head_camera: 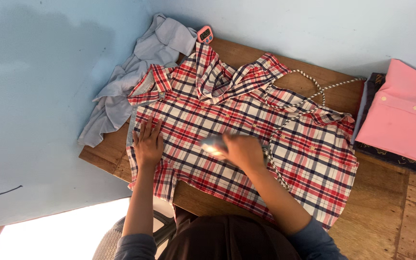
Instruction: The person irons a pink shirt and a plaid shirt on a wooden table. They smooth the fabric with their hands, use a steam iron to press the garments, and fold the pink shirt before moving to the plaid one. The person irons the sleeves and body of the plaid shirt, adjusting the fabric as needed.
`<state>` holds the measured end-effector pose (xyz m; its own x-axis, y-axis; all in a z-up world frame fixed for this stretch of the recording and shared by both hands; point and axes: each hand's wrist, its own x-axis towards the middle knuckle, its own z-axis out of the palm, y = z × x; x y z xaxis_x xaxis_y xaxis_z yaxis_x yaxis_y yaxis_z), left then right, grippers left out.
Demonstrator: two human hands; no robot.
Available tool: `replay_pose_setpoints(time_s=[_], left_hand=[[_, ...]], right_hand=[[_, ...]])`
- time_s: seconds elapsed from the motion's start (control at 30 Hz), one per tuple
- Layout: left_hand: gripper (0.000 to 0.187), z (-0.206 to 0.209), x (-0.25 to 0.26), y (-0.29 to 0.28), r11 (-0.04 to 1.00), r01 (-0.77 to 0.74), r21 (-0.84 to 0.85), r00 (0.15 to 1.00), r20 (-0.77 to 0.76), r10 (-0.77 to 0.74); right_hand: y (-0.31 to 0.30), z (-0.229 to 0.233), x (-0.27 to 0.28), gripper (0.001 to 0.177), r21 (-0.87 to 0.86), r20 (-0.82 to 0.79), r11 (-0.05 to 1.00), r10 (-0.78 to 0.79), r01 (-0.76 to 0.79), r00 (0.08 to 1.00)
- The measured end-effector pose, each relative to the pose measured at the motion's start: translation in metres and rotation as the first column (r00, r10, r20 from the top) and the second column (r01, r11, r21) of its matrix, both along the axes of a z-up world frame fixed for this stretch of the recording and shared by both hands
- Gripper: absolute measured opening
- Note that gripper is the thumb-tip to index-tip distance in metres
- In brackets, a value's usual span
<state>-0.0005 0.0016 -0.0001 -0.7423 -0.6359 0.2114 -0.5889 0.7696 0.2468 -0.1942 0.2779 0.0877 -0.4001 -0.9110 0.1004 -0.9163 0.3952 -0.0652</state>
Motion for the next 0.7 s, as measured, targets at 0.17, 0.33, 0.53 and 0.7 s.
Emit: replay_pose_setpoints(time_s=[0.17, 0.33, 0.53, 0.7], left_hand=[[0.048, -0.001, 0.0, 0.001, 1.0, -0.002, 0.002, 1.0, -0.018, 0.002], [0.049, -0.001, 0.0, 0.0, 1.0, -0.001, 0.004, 1.0, -0.016, 0.001], [0.048, 0.001, 0.001, 0.002, 1.0, -0.004, 0.01, 1.0, -0.025, 0.004], [0.048, 0.003, 0.0, 0.003, 1.0, -0.004, 0.018, 0.999, -0.034, 0.005]], right_hand=[[0.002, -0.008, -0.02, 0.058, -0.039, 0.079, 0.962, -0.267, 0.27, 0.961], [0.016, -0.009, -0.008, 0.062, -0.003, 0.077, 0.983, 0.186, -0.186, 0.98], [0.011, -0.014, -0.021, 0.067, 0.05, -0.004, 0.983, -0.174, 0.174, 0.985], [0.018, -0.009, -0.021, 0.068, 0.039, 0.045, 0.995, -0.093, 0.091, 0.995]])
